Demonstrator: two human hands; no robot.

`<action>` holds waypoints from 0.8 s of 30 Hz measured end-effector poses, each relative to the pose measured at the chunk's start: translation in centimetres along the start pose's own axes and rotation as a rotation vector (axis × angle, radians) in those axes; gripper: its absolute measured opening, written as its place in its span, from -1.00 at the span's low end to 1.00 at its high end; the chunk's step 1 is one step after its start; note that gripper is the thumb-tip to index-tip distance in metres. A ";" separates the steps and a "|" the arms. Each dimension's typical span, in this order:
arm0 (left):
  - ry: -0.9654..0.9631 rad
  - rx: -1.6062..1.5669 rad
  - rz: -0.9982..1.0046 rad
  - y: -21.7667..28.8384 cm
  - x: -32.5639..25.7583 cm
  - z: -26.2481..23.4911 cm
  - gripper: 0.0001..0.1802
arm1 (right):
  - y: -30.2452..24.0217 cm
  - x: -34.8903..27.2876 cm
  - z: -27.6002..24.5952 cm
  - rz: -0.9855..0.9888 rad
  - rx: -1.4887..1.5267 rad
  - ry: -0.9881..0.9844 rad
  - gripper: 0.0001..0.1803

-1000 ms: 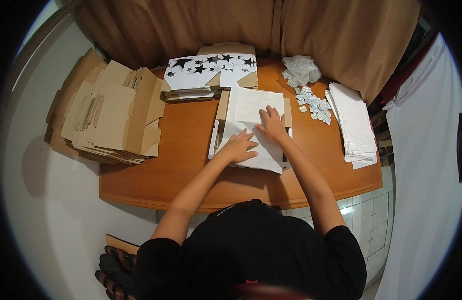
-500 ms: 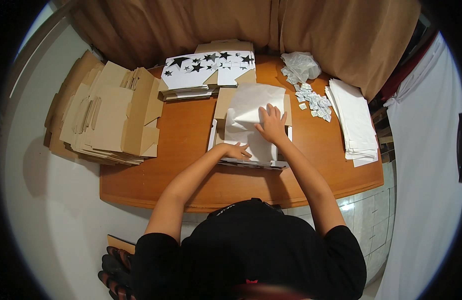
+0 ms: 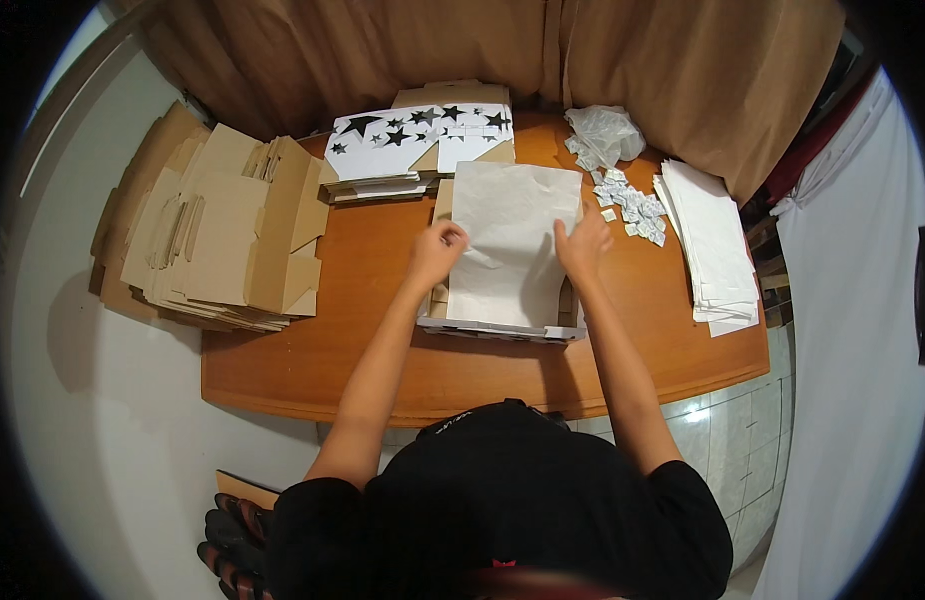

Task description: Packing sandals into star-patterned cardboard boxes and placing them on a shelf.

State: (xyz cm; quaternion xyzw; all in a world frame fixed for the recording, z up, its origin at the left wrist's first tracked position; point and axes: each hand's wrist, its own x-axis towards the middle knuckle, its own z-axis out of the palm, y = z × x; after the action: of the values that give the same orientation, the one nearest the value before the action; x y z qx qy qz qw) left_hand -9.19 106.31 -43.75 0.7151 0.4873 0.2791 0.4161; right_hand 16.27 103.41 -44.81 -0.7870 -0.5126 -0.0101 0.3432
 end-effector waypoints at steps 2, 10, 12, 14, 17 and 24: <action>0.249 0.060 -0.012 0.4 -0.1 -0.3 -0.65 | 1.4 -0.2 -0.5 0.081 0.074 -0.075 -0.29; 0.195 0.209 -0.246 -3.6 1.6 -0.3 -0.67 | 3.4 -0.2 -0.1 0.196 0.162 -0.170 -0.38; 0.179 0.120 -0.252 -5.1 1.7 -0.4 -0.68 | 2.7 0.0 -1.0 0.244 0.228 -0.236 -0.40; 0.127 0.202 -0.396 -3.4 2.0 0.3 -0.71 | 3.5 0.3 -1.1 0.265 0.187 -0.254 -0.40; 0.052 0.180 -0.436 -2.8 2.1 -0.2 -0.73 | 3.4 0.5 -1.4 0.268 0.154 -0.297 -0.40; 0.135 0.237 -0.439 -1.0 1.6 0.0 -0.75 | 3.1 -0.2 -1.5 0.197 0.133 -0.241 -0.44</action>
State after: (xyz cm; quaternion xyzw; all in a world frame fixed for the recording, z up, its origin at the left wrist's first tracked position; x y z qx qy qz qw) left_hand -9.04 107.97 -44.67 0.6158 0.6869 0.1699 0.3466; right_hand 19.23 101.65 -45.40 -0.8045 -0.4702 0.1519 0.3296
